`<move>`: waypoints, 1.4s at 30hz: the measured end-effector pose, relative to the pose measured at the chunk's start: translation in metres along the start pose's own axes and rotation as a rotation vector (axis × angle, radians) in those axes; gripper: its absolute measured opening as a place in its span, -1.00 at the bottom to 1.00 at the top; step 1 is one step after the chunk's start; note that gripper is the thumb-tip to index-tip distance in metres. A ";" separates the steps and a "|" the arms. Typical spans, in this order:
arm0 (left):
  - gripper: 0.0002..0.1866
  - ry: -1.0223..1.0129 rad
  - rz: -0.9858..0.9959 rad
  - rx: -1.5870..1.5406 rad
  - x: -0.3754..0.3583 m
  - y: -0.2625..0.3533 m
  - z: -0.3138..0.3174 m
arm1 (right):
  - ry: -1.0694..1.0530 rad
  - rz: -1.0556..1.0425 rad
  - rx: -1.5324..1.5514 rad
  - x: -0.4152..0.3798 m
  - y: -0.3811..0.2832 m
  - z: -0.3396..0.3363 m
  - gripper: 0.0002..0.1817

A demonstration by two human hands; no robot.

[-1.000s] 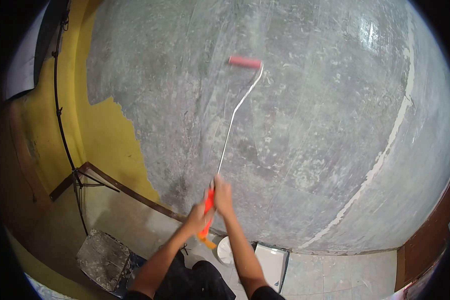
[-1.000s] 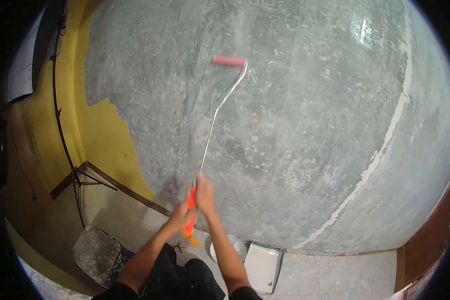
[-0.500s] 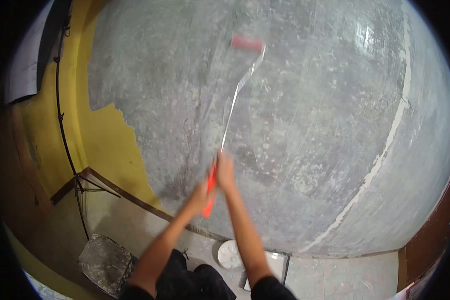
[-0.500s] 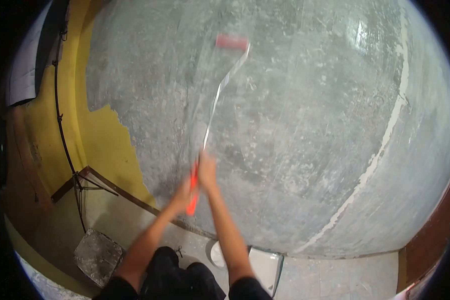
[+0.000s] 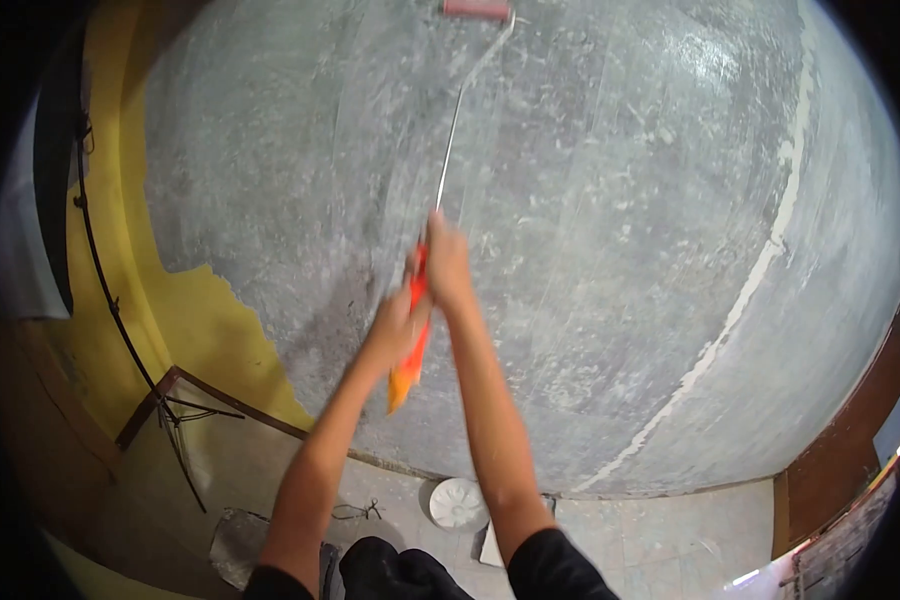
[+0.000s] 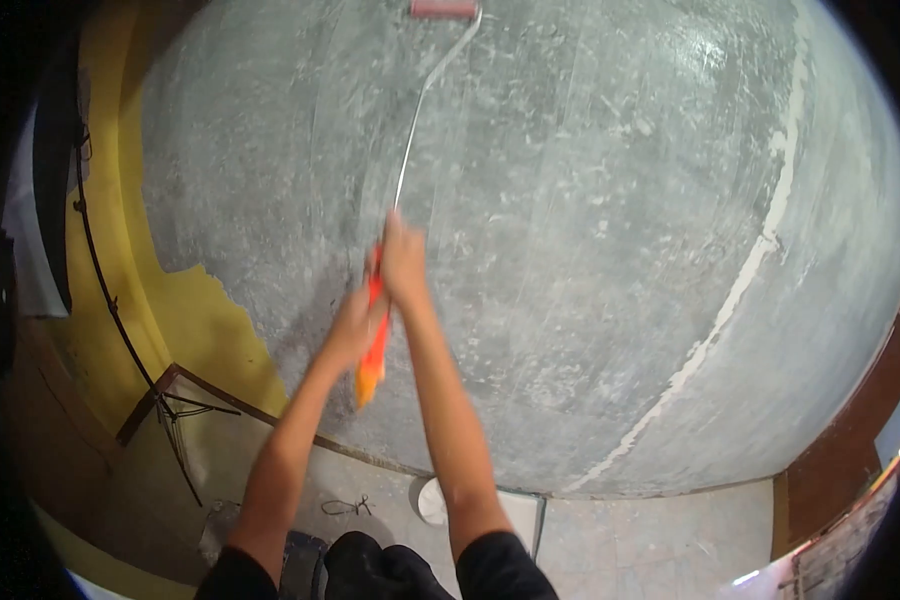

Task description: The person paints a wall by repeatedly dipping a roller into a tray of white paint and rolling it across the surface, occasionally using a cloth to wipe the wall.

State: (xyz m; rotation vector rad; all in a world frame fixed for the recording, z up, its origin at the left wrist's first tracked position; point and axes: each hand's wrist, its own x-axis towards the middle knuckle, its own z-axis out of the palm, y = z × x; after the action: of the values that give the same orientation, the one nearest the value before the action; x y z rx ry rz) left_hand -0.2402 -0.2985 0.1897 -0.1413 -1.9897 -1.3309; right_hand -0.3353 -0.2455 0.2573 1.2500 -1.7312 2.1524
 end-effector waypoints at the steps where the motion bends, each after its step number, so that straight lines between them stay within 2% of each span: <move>1: -0.66 -0.023 0.005 -0.037 0.050 0.035 -0.010 | 0.001 -0.019 0.069 0.043 -0.041 0.000 -0.40; 3: -0.68 -0.031 0.001 -0.080 0.099 0.088 -0.021 | -0.074 0.236 0.412 0.103 -0.118 0.002 -0.40; 5: -0.68 -0.021 -0.045 -0.100 0.116 0.130 -0.025 | -0.043 0.113 0.130 0.111 -0.130 -0.003 -0.40; 6: -0.60 0.055 0.054 -0.044 0.107 0.107 -0.016 | -0.030 0.057 -0.013 0.102 -0.128 -0.007 -0.41; 7: -0.57 -0.027 -0.155 -0.119 0.075 0.108 -0.011 | -0.022 0.099 -0.108 0.074 -0.122 -0.013 -0.41; 8: -0.52 -0.089 -0.223 -0.013 0.036 0.092 -0.004 | 0.029 0.061 -0.261 0.038 -0.078 -0.019 -0.41; 9: -0.47 -0.072 -0.159 0.050 -0.014 0.075 0.007 | 0.094 0.079 -0.343 -0.016 -0.058 -0.022 -0.42; 10: -0.38 -0.051 -0.096 0.116 -0.064 0.059 0.018 | 0.000 0.192 -0.261 -0.065 -0.063 -0.028 -0.44; 11: -0.27 -0.026 -0.034 0.182 -0.113 0.045 0.029 | 0.037 0.368 -0.182 -0.107 -0.067 -0.026 -0.45; 12: -0.26 -0.248 -0.528 -0.070 -0.121 0.091 0.019 | 0.063 0.578 -0.007 -0.125 -0.090 -0.021 -0.45; 13: -0.30 -0.206 -0.472 -0.052 -0.115 0.100 0.016 | 0.038 0.474 -0.081 -0.112 -0.099 -0.022 -0.46; 15: -0.41 -0.209 -0.333 -0.034 -0.072 0.120 0.000 | -0.005 0.300 -0.227 -0.071 -0.113 -0.019 -0.47; 16: -0.50 -0.197 -0.387 -0.015 -0.029 0.132 -0.011 | 0.093 0.032 -0.389 -0.027 -0.121 -0.011 -0.48; 17: -0.54 -0.082 -0.294 0.009 0.025 0.170 -0.024 | 0.067 0.034 -0.298 0.030 -0.162 -0.007 -0.48; 18: -0.56 -0.049 -0.254 0.044 0.077 0.201 -0.039 | 0.137 -0.267 -0.410 0.088 -0.161 -0.002 -0.48; 19: -0.55 -0.019 -0.204 -0.005 0.123 0.226 -0.053 | 0.031 0.070 -0.098 0.132 -0.214 0.003 -0.46; 20: -0.57 -0.016 -0.122 -0.064 0.160 0.245 -0.066 | 0.045 0.033 -0.069 0.171 -0.244 0.009 -0.47; 22: -0.62 -0.062 -0.141 -0.048 0.198 0.289 -0.089 | -0.017 0.259 0.279 0.205 -0.292 0.022 -0.46; 25: -0.63 -0.088 -0.099 -0.032 0.155 0.237 -0.082 | 0.009 0.149 0.083 0.159 -0.243 0.023 -0.47; 26: -0.62 -0.082 -0.123 0.018 0.115 0.216 -0.074 | -0.011 0.189 -0.092 0.121 -0.187 0.016 -0.46; 27: -0.45 -0.092 -0.089 0.060 0.067 0.180 -0.064 | 0.101 0.069 -0.244 0.064 -0.163 0.024 -0.40; 28: -0.44 -0.062 -0.117 0.064 0.015 0.152 -0.055 | 0.094 0.124 -0.293 0.007 -0.127 0.025 -0.41; 29: -0.42 -0.031 -0.146 0.067 -0.036 0.125 -0.046 | 0.050 0.245 -0.214 -0.043 -0.113 0.028 -0.41; 30: -0.40 0.000 -0.174 0.069 -0.088 0.098 -0.037 | 0.064 0.472 -0.101 -0.082 -0.097 0.035 -0.42; 33: -0.44 -0.167 -0.252 0.067 -0.085 0.066 -0.063 | -0.001 0.347 -0.245 -0.063 -0.095 0.055 -0.41; 34: -0.49 -0.026 -0.227 0.164 -0.038 0.094 -0.072 | 0.011 0.296 -0.192 -0.017 -0.118 0.063 -0.40; 35: -0.52 0.077 -0.106 0.159 0.016 0.125 -0.086 | 0.059 0.161 -0.177 0.036 -0.150 0.071 -0.39; 36: -0.55 0.019 -0.151 0.110 0.069 0.152 -0.106 | 0.095 0.109 -0.174 0.088 -0.185 0.078 -0.38; 37: -0.58 0.092 0.021 0.071 0.122 0.178 -0.119 | 0.062 0.083 -0.164 0.139 -0.207 0.081 -0.37; 38: -0.64 -0.005 -0.204 -0.081 0.160 0.218 -0.136 | 0.062 0.069 0.016 0.181 -0.228 0.085 -0.37; 40: -0.65 -0.035 -0.203 -0.173 0.197 0.239 -0.147 | 0.027 0.332 0.413 0.207 -0.276 0.091 -0.37; 42: -0.69 -0.011 -0.054 -0.047 0.164 0.209 -0.137 | 0.045 0.217 0.166 0.174 -0.232 0.087 -0.38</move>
State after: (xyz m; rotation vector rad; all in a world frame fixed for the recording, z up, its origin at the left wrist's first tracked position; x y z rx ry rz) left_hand -0.1943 -0.3650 0.4775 -0.1178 -1.9846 -1.4139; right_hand -0.2771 -0.3080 0.5470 1.0822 -1.7755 2.4711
